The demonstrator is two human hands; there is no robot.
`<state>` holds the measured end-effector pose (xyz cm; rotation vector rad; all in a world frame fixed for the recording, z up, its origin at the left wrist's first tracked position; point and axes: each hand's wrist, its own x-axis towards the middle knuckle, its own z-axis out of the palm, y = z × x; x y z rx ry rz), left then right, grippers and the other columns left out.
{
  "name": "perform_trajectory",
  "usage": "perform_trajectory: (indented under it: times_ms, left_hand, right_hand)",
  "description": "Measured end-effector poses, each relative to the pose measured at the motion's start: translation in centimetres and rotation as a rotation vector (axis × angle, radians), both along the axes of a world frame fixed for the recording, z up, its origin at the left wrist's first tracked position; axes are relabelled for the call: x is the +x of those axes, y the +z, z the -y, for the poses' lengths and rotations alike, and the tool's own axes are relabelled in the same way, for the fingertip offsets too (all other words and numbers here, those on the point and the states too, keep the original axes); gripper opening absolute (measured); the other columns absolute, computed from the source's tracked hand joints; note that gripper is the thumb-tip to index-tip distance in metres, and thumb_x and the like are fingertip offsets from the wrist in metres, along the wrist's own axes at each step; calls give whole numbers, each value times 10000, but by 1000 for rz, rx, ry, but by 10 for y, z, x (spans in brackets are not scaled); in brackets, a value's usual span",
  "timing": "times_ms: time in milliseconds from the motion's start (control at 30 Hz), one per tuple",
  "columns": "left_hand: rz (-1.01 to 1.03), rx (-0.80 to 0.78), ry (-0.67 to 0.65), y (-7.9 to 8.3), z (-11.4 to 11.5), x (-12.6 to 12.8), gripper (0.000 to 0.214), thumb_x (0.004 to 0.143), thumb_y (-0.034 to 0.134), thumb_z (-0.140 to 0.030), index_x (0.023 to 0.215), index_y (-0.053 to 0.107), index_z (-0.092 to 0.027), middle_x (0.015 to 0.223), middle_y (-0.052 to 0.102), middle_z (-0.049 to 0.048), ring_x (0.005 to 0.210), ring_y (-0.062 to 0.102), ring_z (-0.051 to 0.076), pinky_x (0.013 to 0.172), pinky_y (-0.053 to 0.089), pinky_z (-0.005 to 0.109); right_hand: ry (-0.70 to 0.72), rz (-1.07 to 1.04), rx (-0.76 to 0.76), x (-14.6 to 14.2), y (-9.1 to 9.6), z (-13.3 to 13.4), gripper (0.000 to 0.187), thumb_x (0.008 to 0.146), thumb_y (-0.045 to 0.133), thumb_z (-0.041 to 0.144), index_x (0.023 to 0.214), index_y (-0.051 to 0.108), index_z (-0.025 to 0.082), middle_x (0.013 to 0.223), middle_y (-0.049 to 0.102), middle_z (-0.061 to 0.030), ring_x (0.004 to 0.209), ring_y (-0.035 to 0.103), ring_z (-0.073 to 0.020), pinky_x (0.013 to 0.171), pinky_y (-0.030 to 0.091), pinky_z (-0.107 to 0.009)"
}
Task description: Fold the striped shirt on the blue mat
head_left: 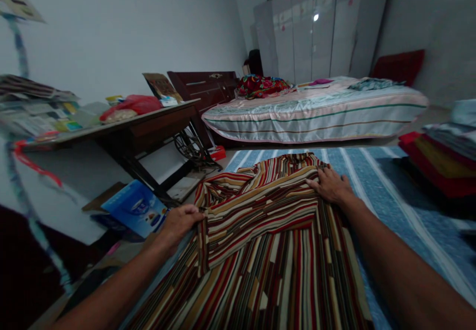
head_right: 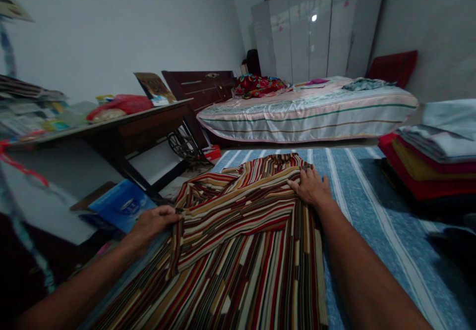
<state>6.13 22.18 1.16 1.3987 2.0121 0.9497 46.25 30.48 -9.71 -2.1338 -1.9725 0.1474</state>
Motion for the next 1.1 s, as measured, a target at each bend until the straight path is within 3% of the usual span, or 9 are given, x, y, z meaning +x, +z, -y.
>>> perform_trajectory:
  times_ms: [167,333,467,600,800,933,1100]
  left_hand:
    - [503,65,81,17,5,9,132,619,654,-124,660,535,-164,602,617,-25,525,593,131,525,503,241]
    - [796,-115,153,17,3,17,110,734,511,-72,780,601,-116,645,681,66,553,664,201,548,573,318]
    - [867,-192,154,4,5,22,195,825,485,-147,941,630,-89,708,713,99,625,697,244,596,597,371]
    - [795,-257,114,4,7,25,231,783,560,-71,1008,612,-58,688,713,103,612,698,257,605,606,395]
    - [589,92,34,12,13,27,395,686,603,55,1034,614,-132,762,729,42,614,701,207,567,607,290]
    - [631,-19,115,5,12,22,282,723,601,16,977,623,-103,705,717,65,594,698,223,556,608,311]
    - [871,-172,177,4,4,19,243,765,556,-18,990,608,-94,669,707,72,592,697,254,581,611,389]
  right_hand:
    - [-4,-3,-1,-2,3,2,652,911,192,610,1312,419,150,1424,362,-155,1380,159,-305,1033,218,-565]
    - [-4,-15,-18,0,1,-1,694,900,188,634,1352,381,145,1439,340,-158,1387,140,-302,1038,208,-569]
    - [6,-12,-9,0,1,0,682,904,185,625,1331,407,143,1419,364,-160,1383,149,-301,1034,215,-567]
    - [-3,-4,-4,0,2,1,679,906,192,625,1324,412,137,1419,368,-161,1377,172,-301,1036,221,-562]
    - [-2,-8,-3,-3,6,4,715,891,223,661,1355,374,139,1425,360,-165,1392,126,-291,1043,222,-539]
    - [-12,-9,-9,-4,7,5,699,901,221,648,1351,382,138,1426,355,-167,1385,154,-291,1043,223,-533]
    - [-28,29,29,-5,13,9,661,896,292,636,1336,400,154,1404,385,-167,1364,207,-299,1024,224,-552]
